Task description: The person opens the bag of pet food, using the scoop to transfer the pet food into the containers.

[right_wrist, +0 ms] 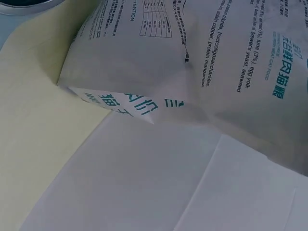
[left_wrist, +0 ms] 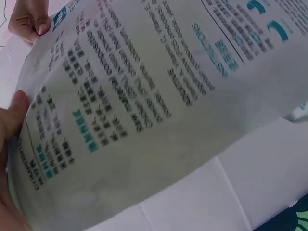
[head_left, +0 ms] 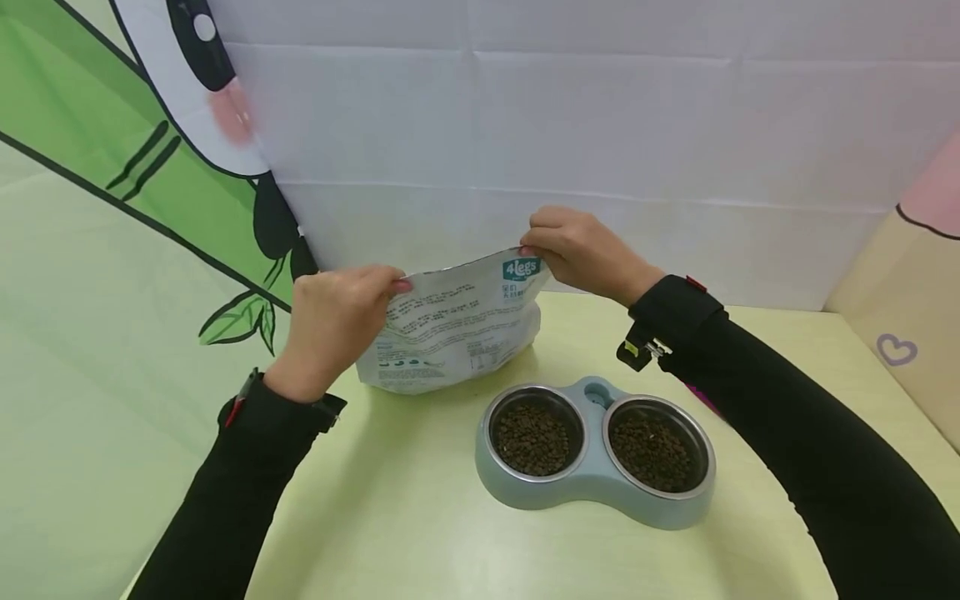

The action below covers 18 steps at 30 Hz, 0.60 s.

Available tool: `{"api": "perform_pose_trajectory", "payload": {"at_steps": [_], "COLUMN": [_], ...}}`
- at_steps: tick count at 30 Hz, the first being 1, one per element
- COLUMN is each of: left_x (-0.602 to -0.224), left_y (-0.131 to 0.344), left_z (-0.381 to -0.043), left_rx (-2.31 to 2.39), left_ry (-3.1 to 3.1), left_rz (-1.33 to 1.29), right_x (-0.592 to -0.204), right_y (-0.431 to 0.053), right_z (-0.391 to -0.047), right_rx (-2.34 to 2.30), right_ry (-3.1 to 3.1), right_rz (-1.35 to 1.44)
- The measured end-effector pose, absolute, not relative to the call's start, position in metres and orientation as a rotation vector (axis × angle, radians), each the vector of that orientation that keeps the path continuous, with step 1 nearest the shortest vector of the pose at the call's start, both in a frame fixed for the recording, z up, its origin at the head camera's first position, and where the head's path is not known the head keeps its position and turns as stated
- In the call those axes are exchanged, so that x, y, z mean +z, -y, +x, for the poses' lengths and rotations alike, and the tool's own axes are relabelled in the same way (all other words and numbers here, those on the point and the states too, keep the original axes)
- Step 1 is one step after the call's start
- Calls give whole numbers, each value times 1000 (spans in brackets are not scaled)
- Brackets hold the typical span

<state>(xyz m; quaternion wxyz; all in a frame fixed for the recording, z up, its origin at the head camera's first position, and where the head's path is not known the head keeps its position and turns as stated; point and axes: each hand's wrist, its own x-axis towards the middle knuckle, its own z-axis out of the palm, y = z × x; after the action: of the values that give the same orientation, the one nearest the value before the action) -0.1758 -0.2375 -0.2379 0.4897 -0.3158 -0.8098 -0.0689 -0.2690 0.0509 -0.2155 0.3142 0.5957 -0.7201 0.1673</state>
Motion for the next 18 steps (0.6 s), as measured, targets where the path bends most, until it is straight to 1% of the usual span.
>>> {"api": "perform_pose_trajectory", "payload": {"at_steps": [6, 10, 18], "left_x": [-229, -226, -233], "left_y": [253, 268, 263], "left_z": [-167, -161, -172], "left_rx": [-143, -228, -401], "left_ry": [2111, 2159, 2057], "left_rz": [-715, -674, -680], "right_x": [-214, -213, -214], "right_y": [-50, -56, -66], "right_z": [-270, -271, -273], "right_rx": [497, 568, 735], "right_ry": [1960, 2021, 2007], "right_rz": [1549, 1558, 1545]}}
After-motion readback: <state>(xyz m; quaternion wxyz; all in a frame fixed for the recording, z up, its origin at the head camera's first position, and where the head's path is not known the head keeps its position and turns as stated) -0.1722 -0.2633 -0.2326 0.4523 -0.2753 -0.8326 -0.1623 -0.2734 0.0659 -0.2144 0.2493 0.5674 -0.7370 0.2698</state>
